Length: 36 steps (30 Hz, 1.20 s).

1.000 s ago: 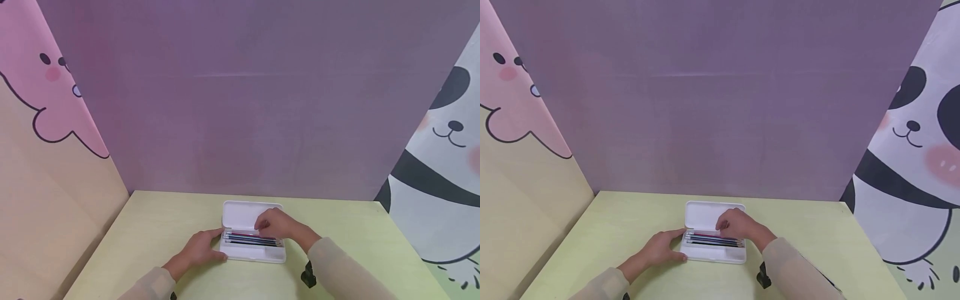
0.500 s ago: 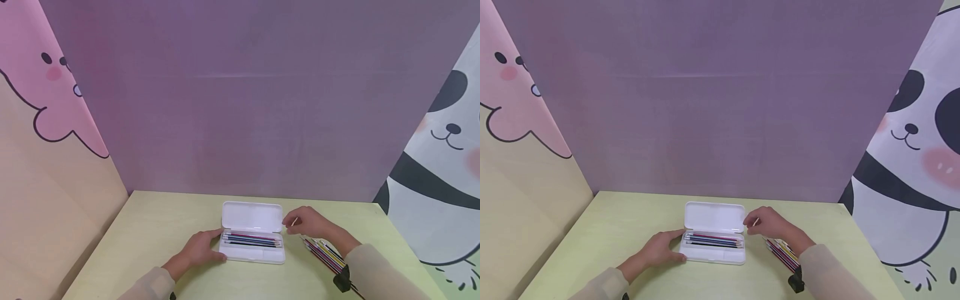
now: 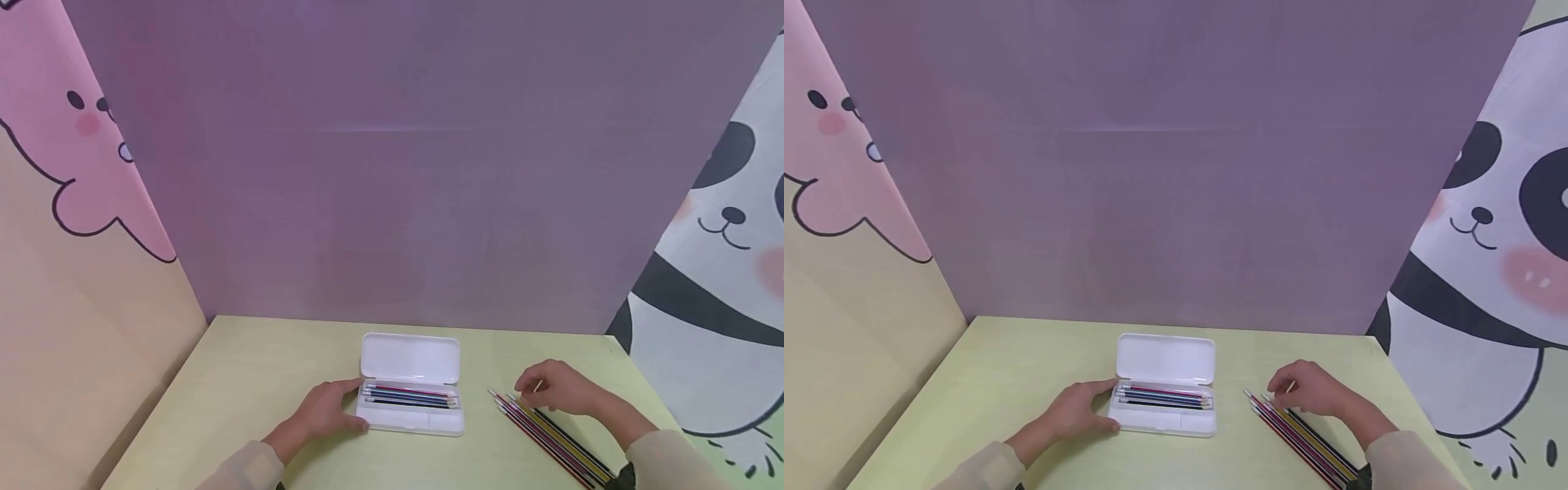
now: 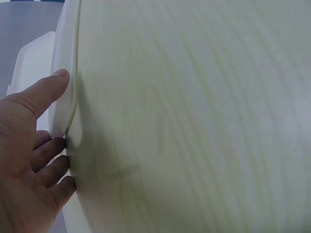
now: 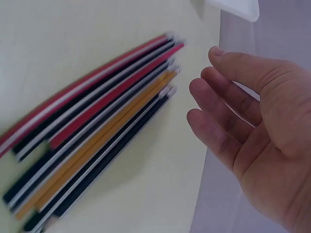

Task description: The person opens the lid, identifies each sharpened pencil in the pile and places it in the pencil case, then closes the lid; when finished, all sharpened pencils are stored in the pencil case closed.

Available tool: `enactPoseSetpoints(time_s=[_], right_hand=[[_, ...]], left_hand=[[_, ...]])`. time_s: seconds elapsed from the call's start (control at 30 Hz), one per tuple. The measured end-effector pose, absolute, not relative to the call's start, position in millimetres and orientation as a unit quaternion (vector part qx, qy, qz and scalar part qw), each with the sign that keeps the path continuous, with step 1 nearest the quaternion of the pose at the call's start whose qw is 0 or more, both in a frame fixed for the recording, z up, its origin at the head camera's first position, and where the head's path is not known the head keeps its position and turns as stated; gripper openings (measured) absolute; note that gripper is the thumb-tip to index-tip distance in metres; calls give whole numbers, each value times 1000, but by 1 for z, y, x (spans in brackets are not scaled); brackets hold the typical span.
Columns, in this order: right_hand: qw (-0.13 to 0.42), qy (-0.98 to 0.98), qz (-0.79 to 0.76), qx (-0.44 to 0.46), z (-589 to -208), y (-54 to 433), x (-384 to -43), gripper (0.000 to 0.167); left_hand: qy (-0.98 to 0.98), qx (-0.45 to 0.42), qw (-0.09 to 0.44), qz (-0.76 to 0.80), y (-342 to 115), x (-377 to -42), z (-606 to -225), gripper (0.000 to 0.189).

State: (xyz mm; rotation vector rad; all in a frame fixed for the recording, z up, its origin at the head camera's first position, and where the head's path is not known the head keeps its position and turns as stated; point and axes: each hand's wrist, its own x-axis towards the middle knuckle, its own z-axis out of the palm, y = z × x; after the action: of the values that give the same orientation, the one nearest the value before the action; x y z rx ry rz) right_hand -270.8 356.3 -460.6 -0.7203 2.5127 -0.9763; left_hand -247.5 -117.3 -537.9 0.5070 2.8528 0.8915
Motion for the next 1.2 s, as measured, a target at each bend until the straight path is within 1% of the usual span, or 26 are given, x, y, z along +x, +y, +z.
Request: enactPoseSetpoints(time_s=[0.23, 0.6, 0.97, 1.2], right_hand=[[186, 886, -355, -231, -477, 382, -263, 15], [174, 900, -347, -200, -499, 409, -260, 16], [157, 904, -345, -196, -511, 414, -263, 16], [121, 916, -302, -234, -505, 408, -263, 12]], left_hand=[[940, 166, 55, 294, -117, -247, -536, 89], [940, 165, 54, 294, -116, -249, -537, 90], [938, 169, 56, 297, -117, -246, -539, 90], [939, 170, 51, 294, -117, -247, -540, 90]])
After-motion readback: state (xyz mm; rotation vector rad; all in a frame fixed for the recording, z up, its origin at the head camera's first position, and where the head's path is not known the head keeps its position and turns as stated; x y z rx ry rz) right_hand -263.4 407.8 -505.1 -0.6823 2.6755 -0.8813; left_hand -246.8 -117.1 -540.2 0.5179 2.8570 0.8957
